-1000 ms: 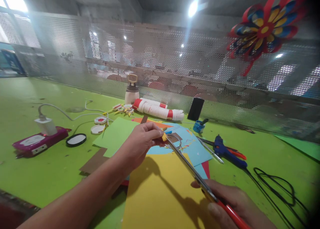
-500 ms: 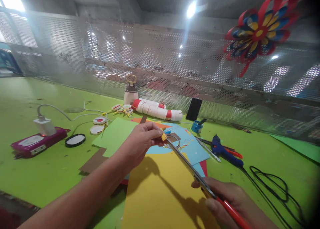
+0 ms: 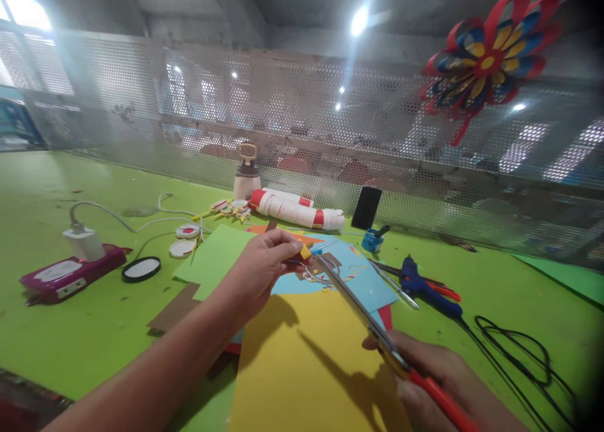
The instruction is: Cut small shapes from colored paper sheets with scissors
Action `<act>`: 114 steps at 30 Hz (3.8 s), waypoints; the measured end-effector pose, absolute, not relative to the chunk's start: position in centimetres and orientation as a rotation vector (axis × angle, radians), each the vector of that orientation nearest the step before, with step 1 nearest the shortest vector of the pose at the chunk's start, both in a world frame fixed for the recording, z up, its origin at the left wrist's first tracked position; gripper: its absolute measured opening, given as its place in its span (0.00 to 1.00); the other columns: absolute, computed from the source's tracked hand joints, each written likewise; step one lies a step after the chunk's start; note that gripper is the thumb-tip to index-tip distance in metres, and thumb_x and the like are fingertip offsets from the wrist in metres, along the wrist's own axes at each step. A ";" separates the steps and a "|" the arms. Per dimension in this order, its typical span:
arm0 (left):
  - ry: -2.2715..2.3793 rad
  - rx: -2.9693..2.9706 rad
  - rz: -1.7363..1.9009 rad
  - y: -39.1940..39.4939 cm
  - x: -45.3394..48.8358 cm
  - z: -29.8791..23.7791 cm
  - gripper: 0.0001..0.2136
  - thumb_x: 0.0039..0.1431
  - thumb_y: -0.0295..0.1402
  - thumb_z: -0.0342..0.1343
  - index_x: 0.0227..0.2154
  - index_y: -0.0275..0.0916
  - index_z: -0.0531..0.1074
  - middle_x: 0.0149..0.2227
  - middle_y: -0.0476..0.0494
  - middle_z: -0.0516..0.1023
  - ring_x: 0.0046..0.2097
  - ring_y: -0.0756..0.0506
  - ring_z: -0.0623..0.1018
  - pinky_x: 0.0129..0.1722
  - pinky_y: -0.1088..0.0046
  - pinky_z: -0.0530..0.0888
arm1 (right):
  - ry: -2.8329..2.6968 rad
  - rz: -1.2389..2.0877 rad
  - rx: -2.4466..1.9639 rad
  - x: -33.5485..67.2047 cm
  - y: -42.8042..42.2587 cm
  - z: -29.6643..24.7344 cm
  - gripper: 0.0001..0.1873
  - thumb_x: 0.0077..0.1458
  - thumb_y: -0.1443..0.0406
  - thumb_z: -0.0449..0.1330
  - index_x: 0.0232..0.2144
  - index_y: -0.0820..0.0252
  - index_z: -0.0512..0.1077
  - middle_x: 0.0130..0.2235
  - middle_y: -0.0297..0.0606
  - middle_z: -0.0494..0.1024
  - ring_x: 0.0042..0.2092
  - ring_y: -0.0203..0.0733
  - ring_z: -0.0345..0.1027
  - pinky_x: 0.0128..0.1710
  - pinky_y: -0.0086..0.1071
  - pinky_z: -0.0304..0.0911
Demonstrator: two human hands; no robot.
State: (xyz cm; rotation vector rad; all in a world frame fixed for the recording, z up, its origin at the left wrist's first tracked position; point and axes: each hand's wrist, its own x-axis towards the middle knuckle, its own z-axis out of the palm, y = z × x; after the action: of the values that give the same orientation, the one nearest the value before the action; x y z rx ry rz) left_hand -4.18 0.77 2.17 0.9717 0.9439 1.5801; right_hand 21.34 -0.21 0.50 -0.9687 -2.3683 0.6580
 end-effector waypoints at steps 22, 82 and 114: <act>0.808 1.049 1.409 -1.1 -0.6 1.4 0.07 0.57 0.32 0.57 0.28 0.34 0.68 0.28 0.44 0.77 0.31 0.49 0.78 0.27 0.77 0.72 | -2.302 0.955 -0.889 20.0 -1.3 0.4 0.16 0.62 0.56 0.50 0.45 0.58 0.69 0.30 0.33 0.71 0.29 0.36 0.62 0.28 0.25 0.60; 0.895 1.050 1.397 -0.1 0.5 2.9 0.07 0.54 0.31 0.60 0.27 0.33 0.68 0.24 0.44 0.76 0.26 0.51 0.75 0.24 0.78 0.68 | -2.079 0.903 -1.110 19.4 -2.2 0.3 0.33 0.59 0.43 0.44 0.49 0.61 0.69 0.29 0.37 0.70 0.30 0.41 0.63 0.28 0.31 0.56; 0.899 1.017 1.412 -0.2 0.7 2.6 0.08 0.52 0.31 0.61 0.26 0.34 0.68 0.24 0.44 0.77 0.26 0.50 0.76 0.25 0.76 0.68 | -2.103 0.853 -1.099 19.3 -2.2 0.3 0.34 0.59 0.42 0.42 0.49 0.61 0.71 0.25 0.35 0.69 0.25 0.38 0.62 0.25 0.30 0.59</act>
State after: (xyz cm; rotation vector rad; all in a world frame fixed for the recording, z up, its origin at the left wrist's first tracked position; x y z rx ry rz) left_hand 0.73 -0.19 2.62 1.0175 0.8993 1.4117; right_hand 19.32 -2.15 0.34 -1.0985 -2.1028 0.8526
